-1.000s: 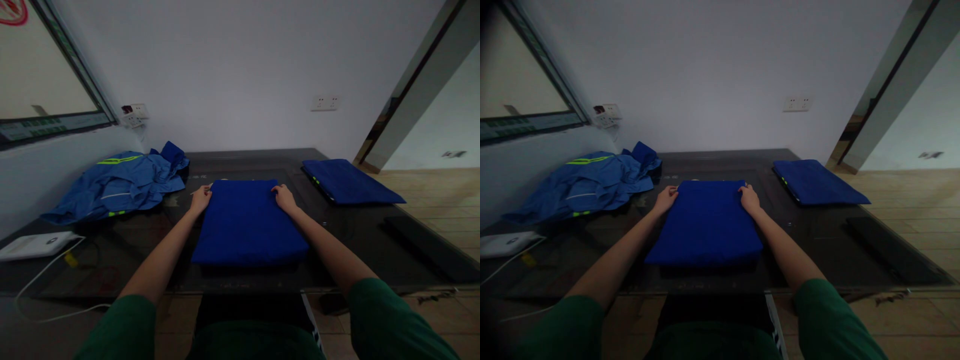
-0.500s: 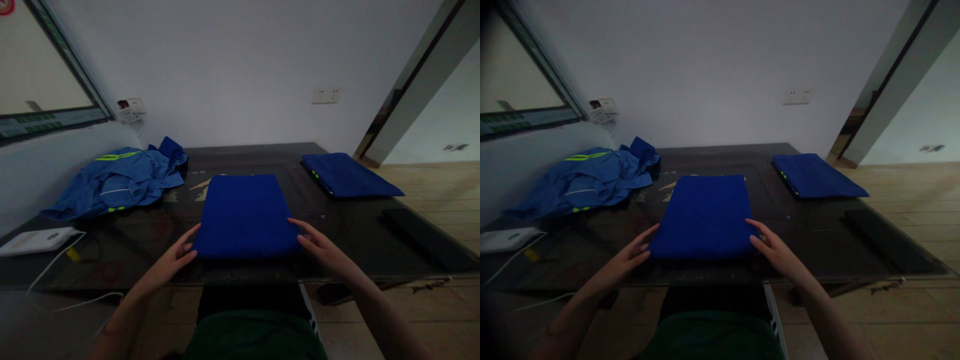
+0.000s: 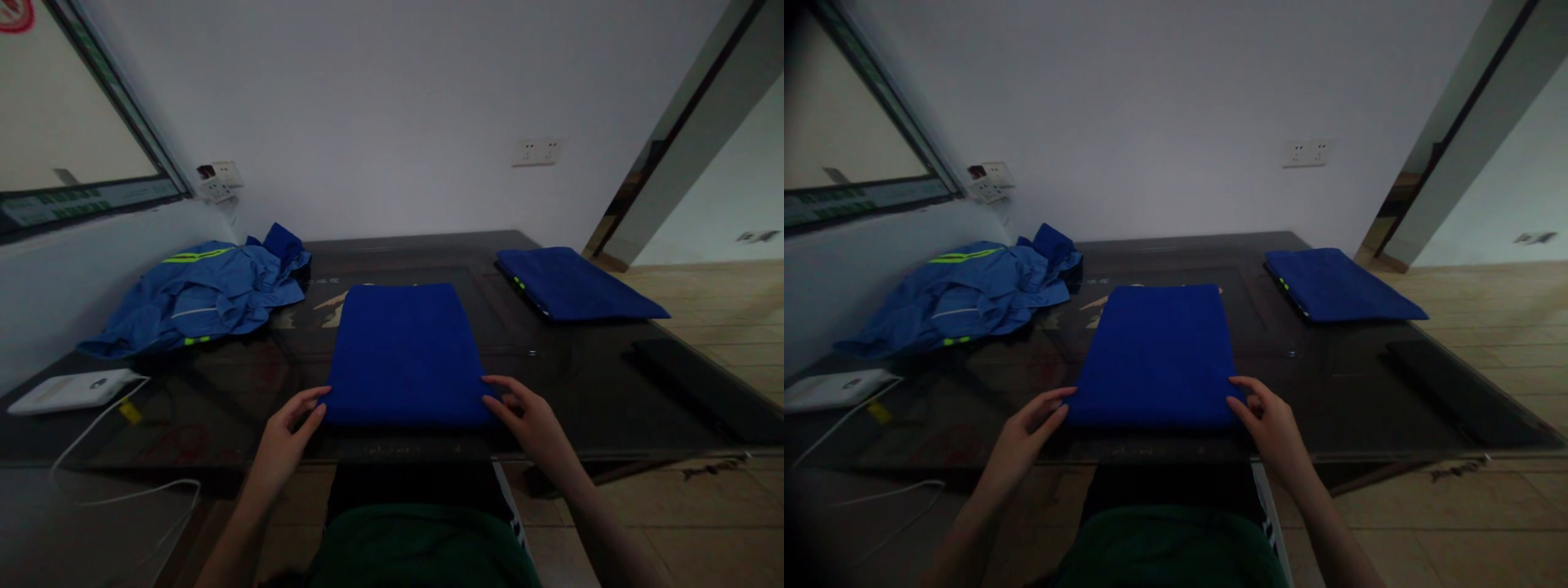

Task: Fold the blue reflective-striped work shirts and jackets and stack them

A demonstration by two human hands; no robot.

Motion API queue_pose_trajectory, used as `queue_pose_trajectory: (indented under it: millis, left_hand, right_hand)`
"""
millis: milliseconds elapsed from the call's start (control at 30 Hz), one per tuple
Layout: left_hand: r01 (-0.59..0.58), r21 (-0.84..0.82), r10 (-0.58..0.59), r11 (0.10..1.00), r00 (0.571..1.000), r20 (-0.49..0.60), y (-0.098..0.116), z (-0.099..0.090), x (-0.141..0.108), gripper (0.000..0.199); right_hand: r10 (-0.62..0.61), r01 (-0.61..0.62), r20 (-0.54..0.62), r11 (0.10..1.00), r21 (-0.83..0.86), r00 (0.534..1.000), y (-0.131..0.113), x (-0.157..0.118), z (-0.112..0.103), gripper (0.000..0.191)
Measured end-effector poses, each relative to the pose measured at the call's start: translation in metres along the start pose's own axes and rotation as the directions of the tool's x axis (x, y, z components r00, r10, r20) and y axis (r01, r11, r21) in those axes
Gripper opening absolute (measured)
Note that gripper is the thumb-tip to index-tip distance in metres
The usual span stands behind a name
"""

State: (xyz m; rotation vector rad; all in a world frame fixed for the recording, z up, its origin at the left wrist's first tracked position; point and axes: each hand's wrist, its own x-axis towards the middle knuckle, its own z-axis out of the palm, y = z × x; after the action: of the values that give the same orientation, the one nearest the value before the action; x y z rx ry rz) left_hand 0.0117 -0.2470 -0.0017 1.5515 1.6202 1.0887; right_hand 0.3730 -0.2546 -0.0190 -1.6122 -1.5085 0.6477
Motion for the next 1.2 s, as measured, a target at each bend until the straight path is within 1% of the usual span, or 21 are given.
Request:
queue_pose_trajectory:
  millis: [67,167,200,267,333,367,400,467,500,533,567,600,633,667,700,767,800,867,933,1033,1200]
  left_hand:
    - [-0.026,0.045,0.026,0.999,1.000,-0.015,-0.003,0.003,0.001,0.042]
    - [-0.062,0.224,0.083,0.973,0.993,-0.084,-0.016,0.006,0.001,0.035]
    - [-0.075,0.287,0.106,0.955,0.990,-0.092,-0.022,0.006,0.000,0.033]
    - [-0.108,0.386,0.148,0.916,0.986,-0.074,-0.031,0.003,0.001,0.030]
    - [-0.149,0.448,0.201,0.881,0.977,-0.070,-0.032,-0.002,0.001,0.030]
    - [-0.171,0.473,0.243,0.864,0.965,-0.096,-0.028,-0.004,0.001,0.029]
    - [-0.194,0.498,0.299,0.845,0.944,-0.140,-0.021,-0.004,0.001,0.028]
    - [-0.262,0.537,0.428,0.802,0.879,-0.210,0.001,0.001,-0.002,0.027]
    - [-0.316,0.549,0.491,0.774,0.847,-0.203,0.014,0.008,-0.004,0.027]
    - [-0.383,0.553,0.544,0.739,0.824,-0.156,0.026,0.019,-0.007,0.027]
    - [-0.455,0.550,0.583,0.700,0.809,-0.074,0.038,0.032,-0.010,0.028]
    - [-0.522,0.542,0.605,0.658,0.796,0.032,0.047,0.046,-0.012,0.030]
    - [-0.570,0.539,0.605,0.620,0.785,0.135,0.053,0.062,-0.013,0.034]
    - [-0.594,0.547,0.586,0.590,0.781,0.216,0.056,0.076,-0.014,0.037]
    - [-0.592,0.570,0.553,0.571,0.790,0.266,0.056,0.089,-0.014,0.041]
    - [-0.548,0.631,0.472,0.549,0.826,0.308,0.049,0.106,-0.014,0.045]
    - [-0.527,0.657,0.435,0.540,0.842,0.318,0.044,0.110,-0.013,0.047]
    - [-0.507,0.686,0.386,0.523,0.858,0.340,0.034,0.109,-0.014,0.051]
    - [-0.504,0.694,0.362,0.514,0.861,0.357,0.027,0.101,-0.016,0.053]
    - [-0.497,0.693,0.343,0.521,0.866,0.363,0.021,0.088,-0.020,0.053]
    - [-0.481,0.712,0.337,0.512,0.874,0.349,0.009,0.074,-0.024,0.057]
  right_hand:
    - [-0.013,0.013,-0.012,0.999,-0.033,1.000,0.002,0.000,0.003,0.044]
    - [-0.063,0.056,-0.037,0.984,-0.167,0.997,0.008,-0.002,0.009,0.038]
    - [-0.087,0.073,-0.047,0.970,-0.233,0.995,0.010,-0.003,0.011,0.035]
    - [-0.146,0.114,-0.060,0.922,-0.371,0.987,0.013,-0.006,0.012,0.032]
    - [-0.214,0.151,-0.080,0.865,-0.479,0.974,0.010,-0.008,0.009,0.031]
    - [-0.246,0.163,-0.096,0.841,-0.516,0.964,0.006,-0.009,0.007,0.032]
    - [-0.278,0.170,-0.122,0.822,-0.543,0.953,0.000,-0.009,0.005,0.032]
    - [-0.343,0.189,-0.180,0.804,-0.564,0.922,-0.018,-0.011,0.006,0.031]
    - [-0.380,0.221,-0.187,0.800,-0.558,0.906,-0.029,-0.011,0.010,0.031]
    - [-0.418,0.269,-0.167,0.794,-0.545,0.893,-0.039,-0.012,0.017,0.031]
    - [-0.452,0.328,-0.120,0.782,-0.530,0.884,-0.048,-0.013,0.026,0.032]
    - [-0.479,0.386,-0.054,0.764,-0.517,0.876,-0.056,-0.013,0.037,0.034]
    - [-0.489,0.430,0.021,0.744,-0.511,0.872,-0.061,-0.012,0.049,0.036]
    - [-0.477,0.451,0.091,0.728,-0.516,0.874,-0.064,-0.012,0.061,0.039]
    - [-0.445,0.450,0.147,0.717,-0.532,0.883,-0.065,-0.011,0.072,0.042]
    - [-0.355,0.414,0.219,0.703,-0.578,0.909,-0.061,-0.009,0.087,0.045]
    - [-0.314,0.397,0.244,0.696,-0.598,0.917,-0.058,-0.009,0.091,0.047]
    - [-0.264,0.389,0.287,0.680,-0.622,0.921,-0.051,-0.009,0.091,0.049]
    - [-0.237,0.392,0.318,0.663,-0.638,0.918,-0.045,-0.011,0.084,0.052]
    - [-0.196,0.386,0.345,0.639,-0.665,0.918,-0.034,-0.011,0.066,0.054]
    - [-0.161,0.358,0.330,0.598,-0.717,0.930,-0.011,-0.010,0.035,0.053]
